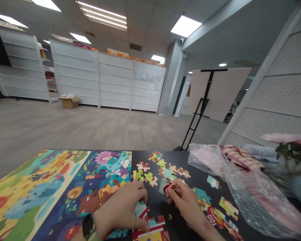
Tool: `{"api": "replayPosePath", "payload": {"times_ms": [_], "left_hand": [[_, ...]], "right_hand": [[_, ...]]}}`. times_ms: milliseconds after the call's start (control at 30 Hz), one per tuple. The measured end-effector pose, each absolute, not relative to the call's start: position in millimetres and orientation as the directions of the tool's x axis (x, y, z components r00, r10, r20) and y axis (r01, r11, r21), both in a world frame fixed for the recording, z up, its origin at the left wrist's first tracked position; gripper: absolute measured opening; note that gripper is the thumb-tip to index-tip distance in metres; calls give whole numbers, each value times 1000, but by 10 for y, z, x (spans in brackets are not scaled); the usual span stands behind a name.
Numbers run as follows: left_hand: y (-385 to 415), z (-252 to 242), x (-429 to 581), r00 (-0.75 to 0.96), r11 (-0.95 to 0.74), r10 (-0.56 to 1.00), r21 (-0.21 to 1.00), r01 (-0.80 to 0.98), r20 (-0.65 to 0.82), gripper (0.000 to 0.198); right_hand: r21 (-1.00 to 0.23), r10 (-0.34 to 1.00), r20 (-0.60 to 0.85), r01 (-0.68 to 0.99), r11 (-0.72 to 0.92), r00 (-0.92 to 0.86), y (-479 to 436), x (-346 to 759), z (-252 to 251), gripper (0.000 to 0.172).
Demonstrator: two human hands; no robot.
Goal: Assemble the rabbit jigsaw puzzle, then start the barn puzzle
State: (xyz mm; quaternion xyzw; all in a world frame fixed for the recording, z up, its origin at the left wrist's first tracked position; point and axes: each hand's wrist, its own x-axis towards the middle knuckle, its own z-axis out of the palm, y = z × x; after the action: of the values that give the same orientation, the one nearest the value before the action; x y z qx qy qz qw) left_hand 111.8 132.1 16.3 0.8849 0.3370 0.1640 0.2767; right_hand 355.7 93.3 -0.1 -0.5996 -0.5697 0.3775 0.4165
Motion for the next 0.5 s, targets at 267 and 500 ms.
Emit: {"api": "replayPosePath", "payload": {"times_ms": [267, 500], "left_hand": [[1339, 102, 1264, 565, -342, 804, 921, 184, 186, 29], [1332, 143, 1259, 663, -396, 731, 891, 220, 161, 22]], "right_hand": [[-969, 964, -231, -62, -241, -133, 814, 3231, -13, 61], [-984, 985, -57, 174, -28, -165, 854, 3314, 151, 36]]}}
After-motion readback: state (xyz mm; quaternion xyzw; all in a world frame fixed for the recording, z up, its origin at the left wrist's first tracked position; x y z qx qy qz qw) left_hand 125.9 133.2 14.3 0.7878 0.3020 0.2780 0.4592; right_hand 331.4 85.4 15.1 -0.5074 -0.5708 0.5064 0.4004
